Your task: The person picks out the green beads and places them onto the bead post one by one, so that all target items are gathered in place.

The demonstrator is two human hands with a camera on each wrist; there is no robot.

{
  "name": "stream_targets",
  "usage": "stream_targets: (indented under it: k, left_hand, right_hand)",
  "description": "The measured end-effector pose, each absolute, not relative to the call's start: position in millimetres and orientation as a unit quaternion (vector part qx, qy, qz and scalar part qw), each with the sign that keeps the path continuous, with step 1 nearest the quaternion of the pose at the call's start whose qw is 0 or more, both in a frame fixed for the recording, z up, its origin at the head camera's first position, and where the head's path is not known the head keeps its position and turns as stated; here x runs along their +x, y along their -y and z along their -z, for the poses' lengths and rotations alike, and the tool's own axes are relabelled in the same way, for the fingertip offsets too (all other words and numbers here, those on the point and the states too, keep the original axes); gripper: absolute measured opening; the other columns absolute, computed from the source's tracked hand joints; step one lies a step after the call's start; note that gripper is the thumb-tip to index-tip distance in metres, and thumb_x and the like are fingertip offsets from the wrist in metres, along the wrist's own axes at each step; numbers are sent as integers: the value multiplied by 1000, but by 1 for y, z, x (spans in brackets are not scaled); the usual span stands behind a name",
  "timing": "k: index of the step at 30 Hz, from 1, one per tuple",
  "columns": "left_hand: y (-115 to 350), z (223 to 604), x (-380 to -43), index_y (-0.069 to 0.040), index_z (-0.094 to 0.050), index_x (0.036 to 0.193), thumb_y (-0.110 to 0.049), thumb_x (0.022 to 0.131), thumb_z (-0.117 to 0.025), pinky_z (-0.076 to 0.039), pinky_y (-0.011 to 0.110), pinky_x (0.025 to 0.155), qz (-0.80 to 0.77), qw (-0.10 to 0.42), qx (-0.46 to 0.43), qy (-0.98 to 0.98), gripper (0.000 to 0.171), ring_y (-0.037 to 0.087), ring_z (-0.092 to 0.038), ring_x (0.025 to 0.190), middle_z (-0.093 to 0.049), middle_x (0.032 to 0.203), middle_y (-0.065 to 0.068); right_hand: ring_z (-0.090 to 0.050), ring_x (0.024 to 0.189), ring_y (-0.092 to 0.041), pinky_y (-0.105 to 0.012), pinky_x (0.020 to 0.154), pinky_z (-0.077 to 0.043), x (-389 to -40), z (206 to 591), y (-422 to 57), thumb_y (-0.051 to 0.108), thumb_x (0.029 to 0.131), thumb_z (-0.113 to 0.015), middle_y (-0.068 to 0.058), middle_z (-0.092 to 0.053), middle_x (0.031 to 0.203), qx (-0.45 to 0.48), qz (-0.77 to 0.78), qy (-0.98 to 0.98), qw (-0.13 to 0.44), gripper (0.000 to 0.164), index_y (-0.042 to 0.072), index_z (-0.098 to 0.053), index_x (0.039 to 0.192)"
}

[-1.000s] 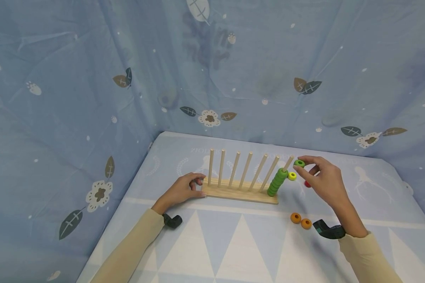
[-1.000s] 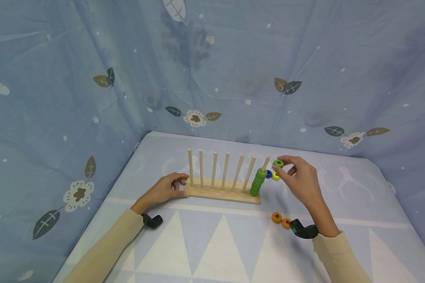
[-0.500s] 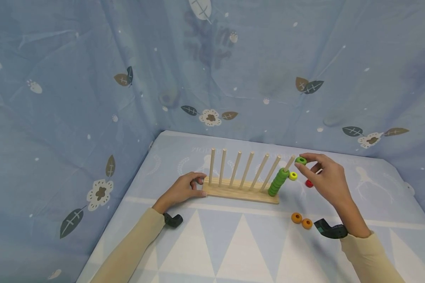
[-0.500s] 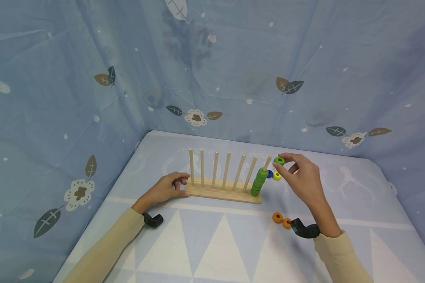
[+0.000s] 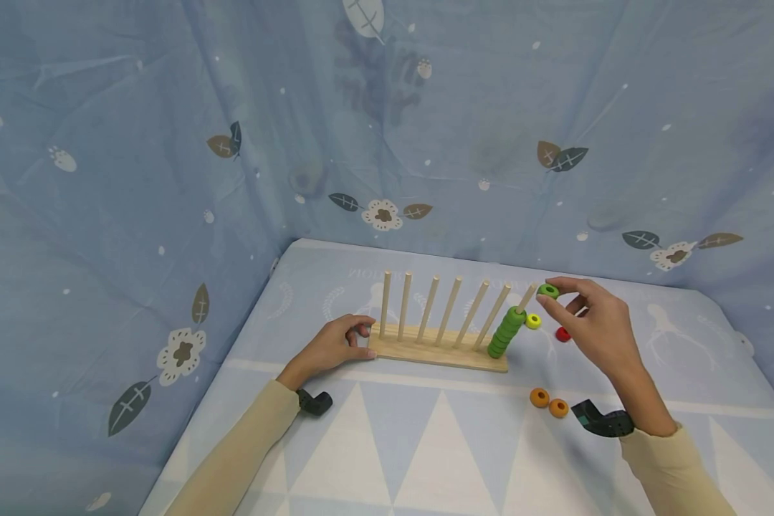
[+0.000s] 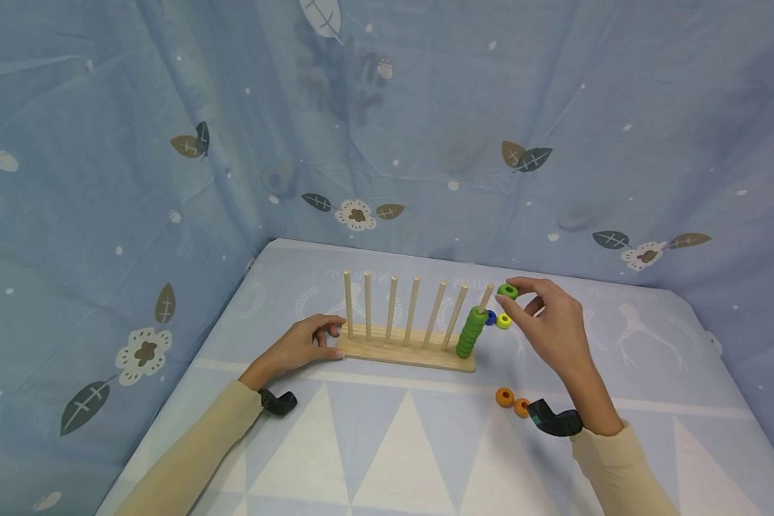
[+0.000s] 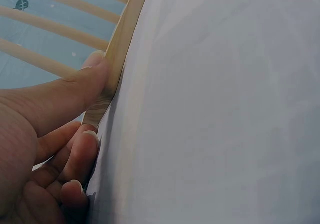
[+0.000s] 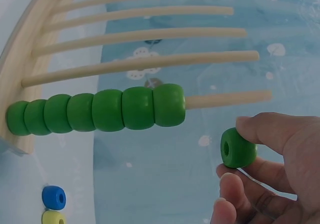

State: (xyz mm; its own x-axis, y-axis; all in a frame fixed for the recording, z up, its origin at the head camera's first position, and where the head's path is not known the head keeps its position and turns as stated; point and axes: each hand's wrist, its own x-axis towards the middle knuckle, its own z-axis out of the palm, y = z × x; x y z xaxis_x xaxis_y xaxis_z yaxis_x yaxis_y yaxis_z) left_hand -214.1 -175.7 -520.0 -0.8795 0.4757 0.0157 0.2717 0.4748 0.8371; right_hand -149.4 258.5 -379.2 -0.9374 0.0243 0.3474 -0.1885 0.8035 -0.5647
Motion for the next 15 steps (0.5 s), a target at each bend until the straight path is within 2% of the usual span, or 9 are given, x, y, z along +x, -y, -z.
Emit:
stream_targets:
  k: [15]
  left_hand:
    - [176, 520, -213, -9, -59, 143, -28, 85, -88, -48, 31, 78, -461, 111, 213, -854, 68, 16, -57, 79, -62, 112, 3]
  right_hand:
    - [-56, 75, -17, -23, 55, -46, -146, 369, -254, 31, 97, -76, -11, -67, 115, 52, -312, 928, 198, 42, 9, -70, 132]
